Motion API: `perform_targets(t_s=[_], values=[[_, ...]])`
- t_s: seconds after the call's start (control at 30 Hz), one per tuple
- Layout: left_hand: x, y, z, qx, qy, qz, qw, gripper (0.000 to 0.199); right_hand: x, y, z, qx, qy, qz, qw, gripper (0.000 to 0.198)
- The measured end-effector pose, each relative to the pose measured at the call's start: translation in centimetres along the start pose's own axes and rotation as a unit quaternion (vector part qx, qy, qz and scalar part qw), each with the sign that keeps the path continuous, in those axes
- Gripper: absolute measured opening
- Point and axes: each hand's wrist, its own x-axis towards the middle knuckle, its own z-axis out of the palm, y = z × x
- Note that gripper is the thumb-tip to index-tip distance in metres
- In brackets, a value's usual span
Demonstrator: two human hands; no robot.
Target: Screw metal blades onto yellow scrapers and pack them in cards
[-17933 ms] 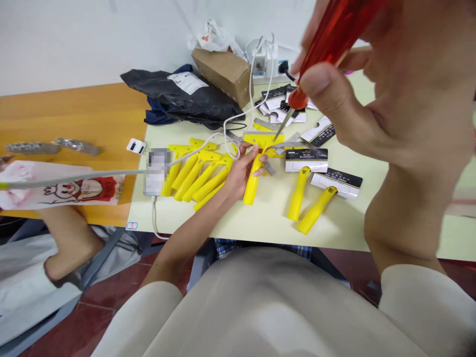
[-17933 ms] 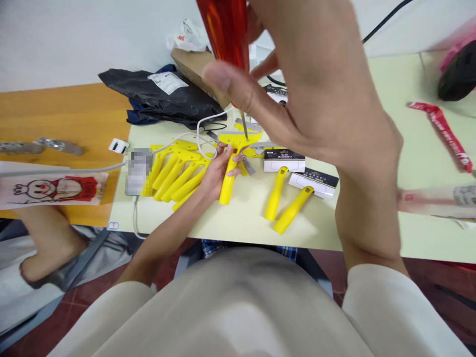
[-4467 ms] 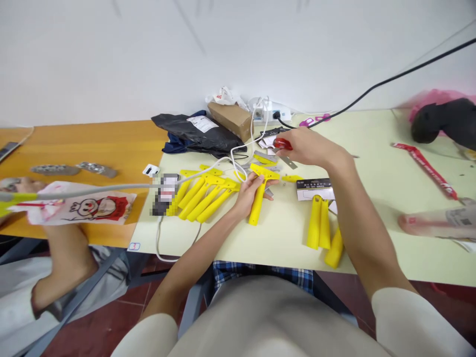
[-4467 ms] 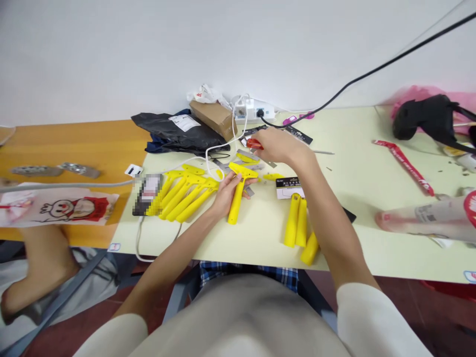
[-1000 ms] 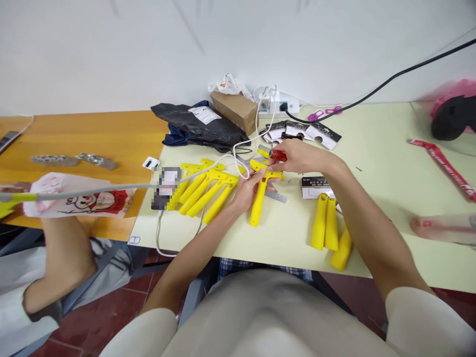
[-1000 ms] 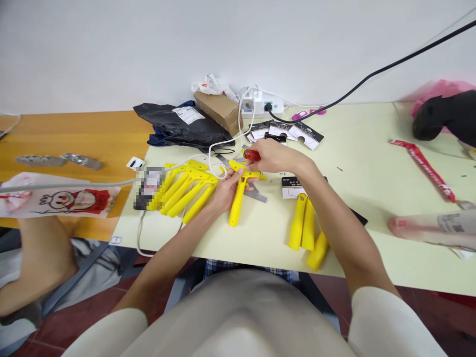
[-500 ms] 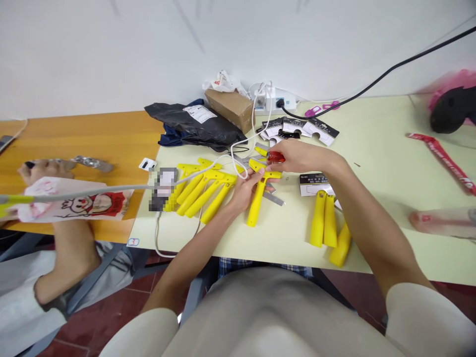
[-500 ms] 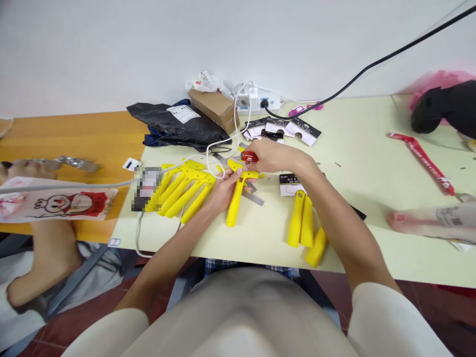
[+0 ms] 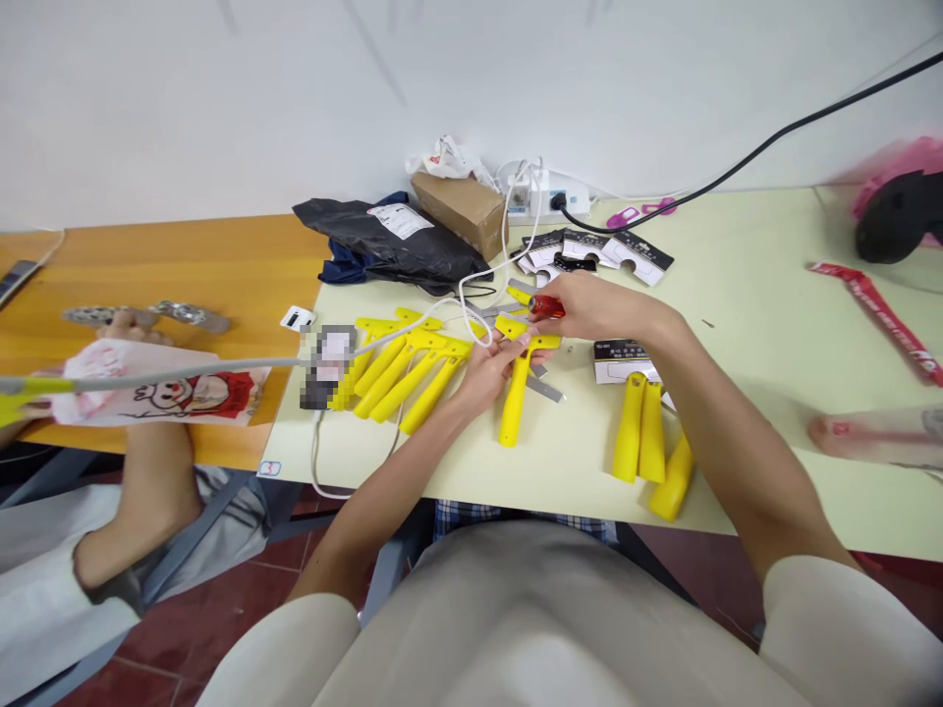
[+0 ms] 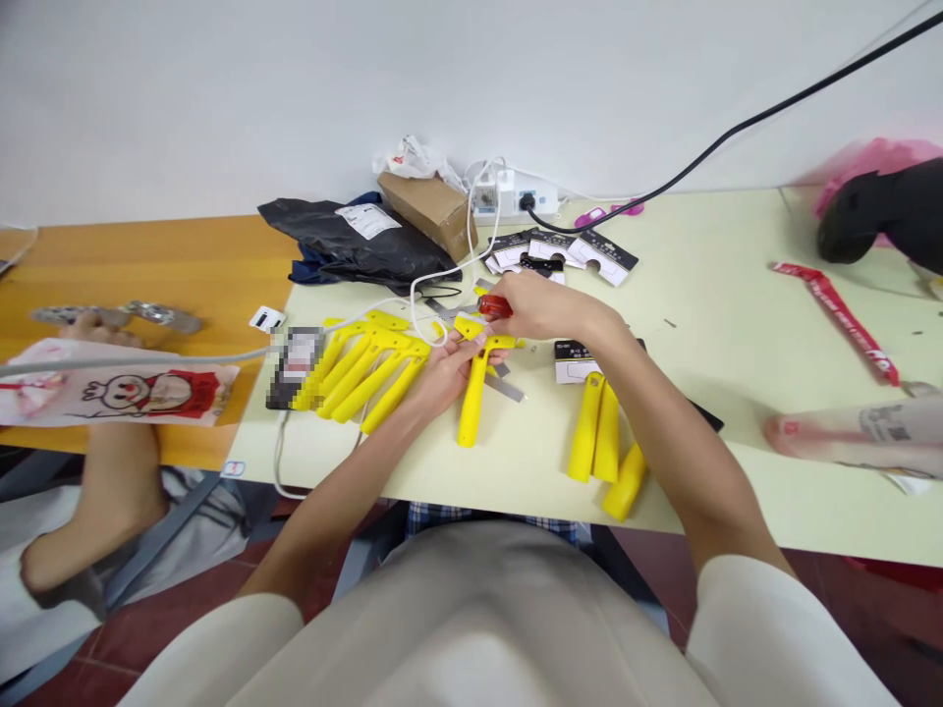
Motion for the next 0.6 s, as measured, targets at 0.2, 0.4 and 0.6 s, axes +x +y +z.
perform_targets(t_s=[0.2,0.4,0.6], values=[[-1.0,1.1,-0.1,-0.028,-0.062,-0.008,0.998,0.041,-0.5,-0.3,-0.8,0.029,-0.020,-0.013,0.999,0.034],[-1.6,1.1,0.4,0.029,-0.046,0.022,0.998,0.046,-1.1,-1.1,-1.2,0.018,-0.075,-0.038,0.996,0.036],[-10.3,4.3,0.9,0.382,0.014,0.071,0.921,0.047,-3.0,-1.6,-2.9,-0.020,-0.049,-0.030,0.998,0.040]])
